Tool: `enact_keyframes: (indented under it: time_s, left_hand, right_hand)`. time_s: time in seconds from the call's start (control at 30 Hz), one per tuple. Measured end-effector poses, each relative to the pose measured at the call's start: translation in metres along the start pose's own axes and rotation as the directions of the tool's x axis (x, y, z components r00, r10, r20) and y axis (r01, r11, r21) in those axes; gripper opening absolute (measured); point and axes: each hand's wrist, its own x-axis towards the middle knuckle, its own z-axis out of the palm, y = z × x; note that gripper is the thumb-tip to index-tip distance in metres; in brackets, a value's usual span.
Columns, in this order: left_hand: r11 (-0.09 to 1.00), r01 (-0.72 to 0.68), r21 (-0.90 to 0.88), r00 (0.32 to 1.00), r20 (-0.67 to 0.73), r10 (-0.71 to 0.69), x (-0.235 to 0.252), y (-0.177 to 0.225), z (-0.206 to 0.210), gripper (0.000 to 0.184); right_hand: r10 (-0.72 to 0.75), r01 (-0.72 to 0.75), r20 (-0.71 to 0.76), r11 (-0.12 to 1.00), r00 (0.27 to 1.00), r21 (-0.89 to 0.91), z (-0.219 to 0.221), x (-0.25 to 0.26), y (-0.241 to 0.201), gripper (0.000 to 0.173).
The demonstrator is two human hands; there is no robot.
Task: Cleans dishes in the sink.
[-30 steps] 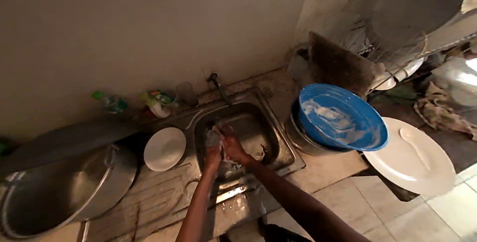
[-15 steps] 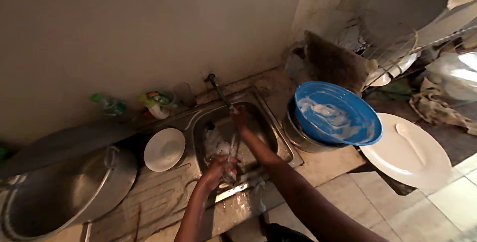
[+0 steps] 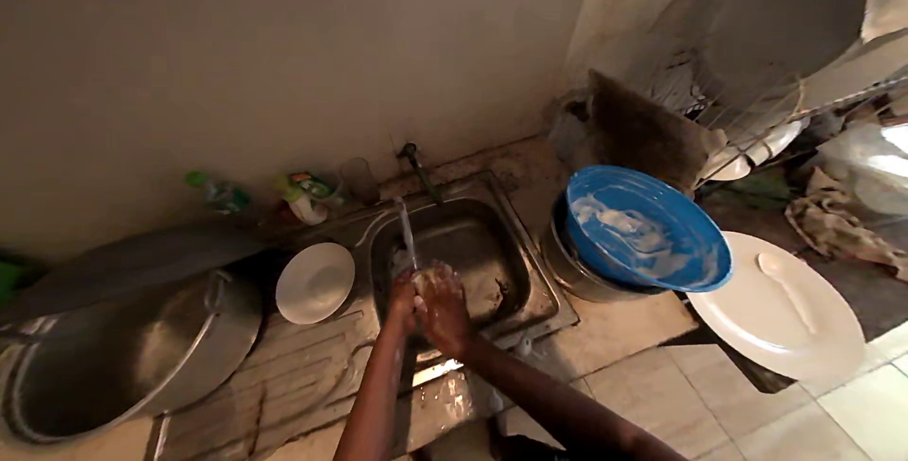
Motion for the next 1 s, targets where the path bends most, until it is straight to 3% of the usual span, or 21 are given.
enact_keyframes:
  time_s: [0.13,0.27,0.4,0.47,0.53,0.6,0.63,0.7,0.77,0.83,0.9,0.93,0.97,1.0]
  left_hand:
    - [0.995,-0.008,0.099,1.0,0.029,0.005,-0.004,0.027,0.01,0.035]
    - [0.978,-0.045,0.205,0.995,0.097,0.026,-0.003,0.026,0.014,0.029]
    - [0.919,-0.111,0.379,0.987,0.147,0.058,0.006,0.022,0.012,0.027]
    - [0.918,-0.122,0.376,0.987,0.139,0.074,0.009,0.015,0.013,0.03]
    - [0.916,-0.139,0.375,0.989,0.099,0.109,0.012,0.009,0.013,0.03]
    - [0.928,-0.153,0.341,0.988,0.03,0.152,0.017,0.005,0.013,0.028]
    - [0.936,-0.154,0.316,0.987,0.004,0.161,0.018,0.006,0.012,0.029]
    - [0.957,-0.185,0.224,0.981,-0.011,0.192,0.021,0.007,0.011,0.033]
    - [0.97,-0.216,0.113,0.976,-0.012,0.219,0.024,0.009,0.018,0.032]
    - [0.971,-0.239,0.033,0.971,0.032,0.238,0.029,0.01,0.028,0.032]
    - [0.968,-0.251,-0.011,0.966,0.064,0.252,0.033,0.007,0.03,0.032]
    - [0.97,-0.242,-0.009,0.967,0.08,0.242,0.032,0.007,0.03,0.033]
    - [0.976,-0.216,0.021,0.972,0.101,0.213,0.028,0.009,0.03,0.034]
    - [0.978,-0.197,0.065,0.975,0.117,0.189,0.025,0.012,0.03,0.034]
  right_hand:
    - [0.018,-0.012,0.169,0.999,0.986,-0.037,-0.03,0.006,-0.005,0.061]
    - [-0.161,0.193,0.365,0.98,0.917,-0.053,-0.041,0.013,0.002,0.048]
    - [-0.275,0.304,0.461,0.953,0.844,0.013,-0.037,0.017,0.022,0.044]
    - [-0.349,0.314,0.417,0.937,0.839,0.152,-0.035,0.022,0.039,0.047]
    - [-0.317,0.189,0.267,0.891,0.91,0.414,-0.036,0.021,0.049,0.052]
    - [-0.077,0.006,0.082,0.765,0.994,0.644,-0.044,0.019,0.052,0.048]
    - [0.132,-0.111,0.026,0.691,0.991,0.714,-0.051,0.019,0.052,0.046]
    - [0.421,-0.33,0.097,0.527,0.902,0.783,-0.057,0.025,0.058,0.051]
    - [0.468,-0.444,0.306,0.217,0.829,0.87,-0.052,0.028,0.055,0.053]
    - [0.359,-0.447,0.479,-0.174,0.801,0.878,-0.049,0.031,0.038,0.05]
    - [0.329,-0.384,0.525,-0.407,0.785,0.829,-0.034,0.036,0.03,0.05]
    - [0.373,-0.384,0.537,-0.411,0.756,0.827,-0.029,0.039,0.028,0.05]
    - [0.438,-0.429,0.541,-0.335,0.717,0.839,-0.026,0.04,0.028,0.049]
    - [0.519,-0.505,0.512,-0.169,0.685,0.847,-0.027,0.04,0.026,0.048]
